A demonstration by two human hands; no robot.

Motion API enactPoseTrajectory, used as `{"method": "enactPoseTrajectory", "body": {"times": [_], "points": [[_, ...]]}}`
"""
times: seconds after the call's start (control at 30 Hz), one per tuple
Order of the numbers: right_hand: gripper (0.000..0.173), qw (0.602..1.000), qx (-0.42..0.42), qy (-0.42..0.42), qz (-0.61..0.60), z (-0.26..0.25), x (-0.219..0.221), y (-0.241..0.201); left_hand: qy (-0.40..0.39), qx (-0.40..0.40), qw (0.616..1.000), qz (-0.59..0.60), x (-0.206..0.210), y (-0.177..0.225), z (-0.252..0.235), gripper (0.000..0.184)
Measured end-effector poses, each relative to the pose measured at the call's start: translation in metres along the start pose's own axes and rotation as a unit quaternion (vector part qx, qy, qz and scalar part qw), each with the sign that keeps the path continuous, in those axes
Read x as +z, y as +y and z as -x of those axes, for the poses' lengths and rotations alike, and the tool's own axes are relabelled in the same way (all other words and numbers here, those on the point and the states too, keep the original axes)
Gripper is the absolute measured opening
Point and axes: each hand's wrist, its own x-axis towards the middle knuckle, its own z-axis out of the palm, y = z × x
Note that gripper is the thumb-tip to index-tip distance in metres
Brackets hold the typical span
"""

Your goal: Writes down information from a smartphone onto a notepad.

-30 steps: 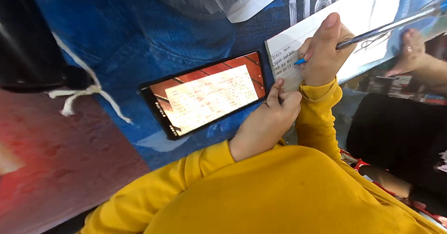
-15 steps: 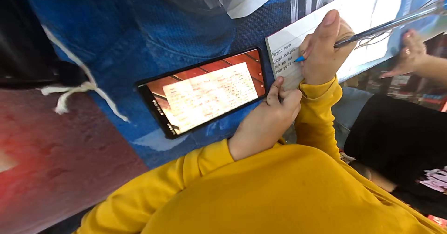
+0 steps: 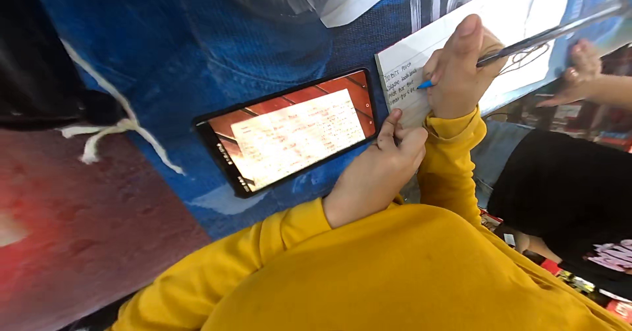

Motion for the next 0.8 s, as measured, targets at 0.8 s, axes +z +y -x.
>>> {"method": "enactPoseTrajectory", "body": {"times": [0.8], "points": [[0.045,0.999,0.011,0.043,0.022,-0.0001,0.0029,0.0002,0.003,0.009,1.000,-0.021,-0.0004,0.0000,0.0002,0.021]]}}
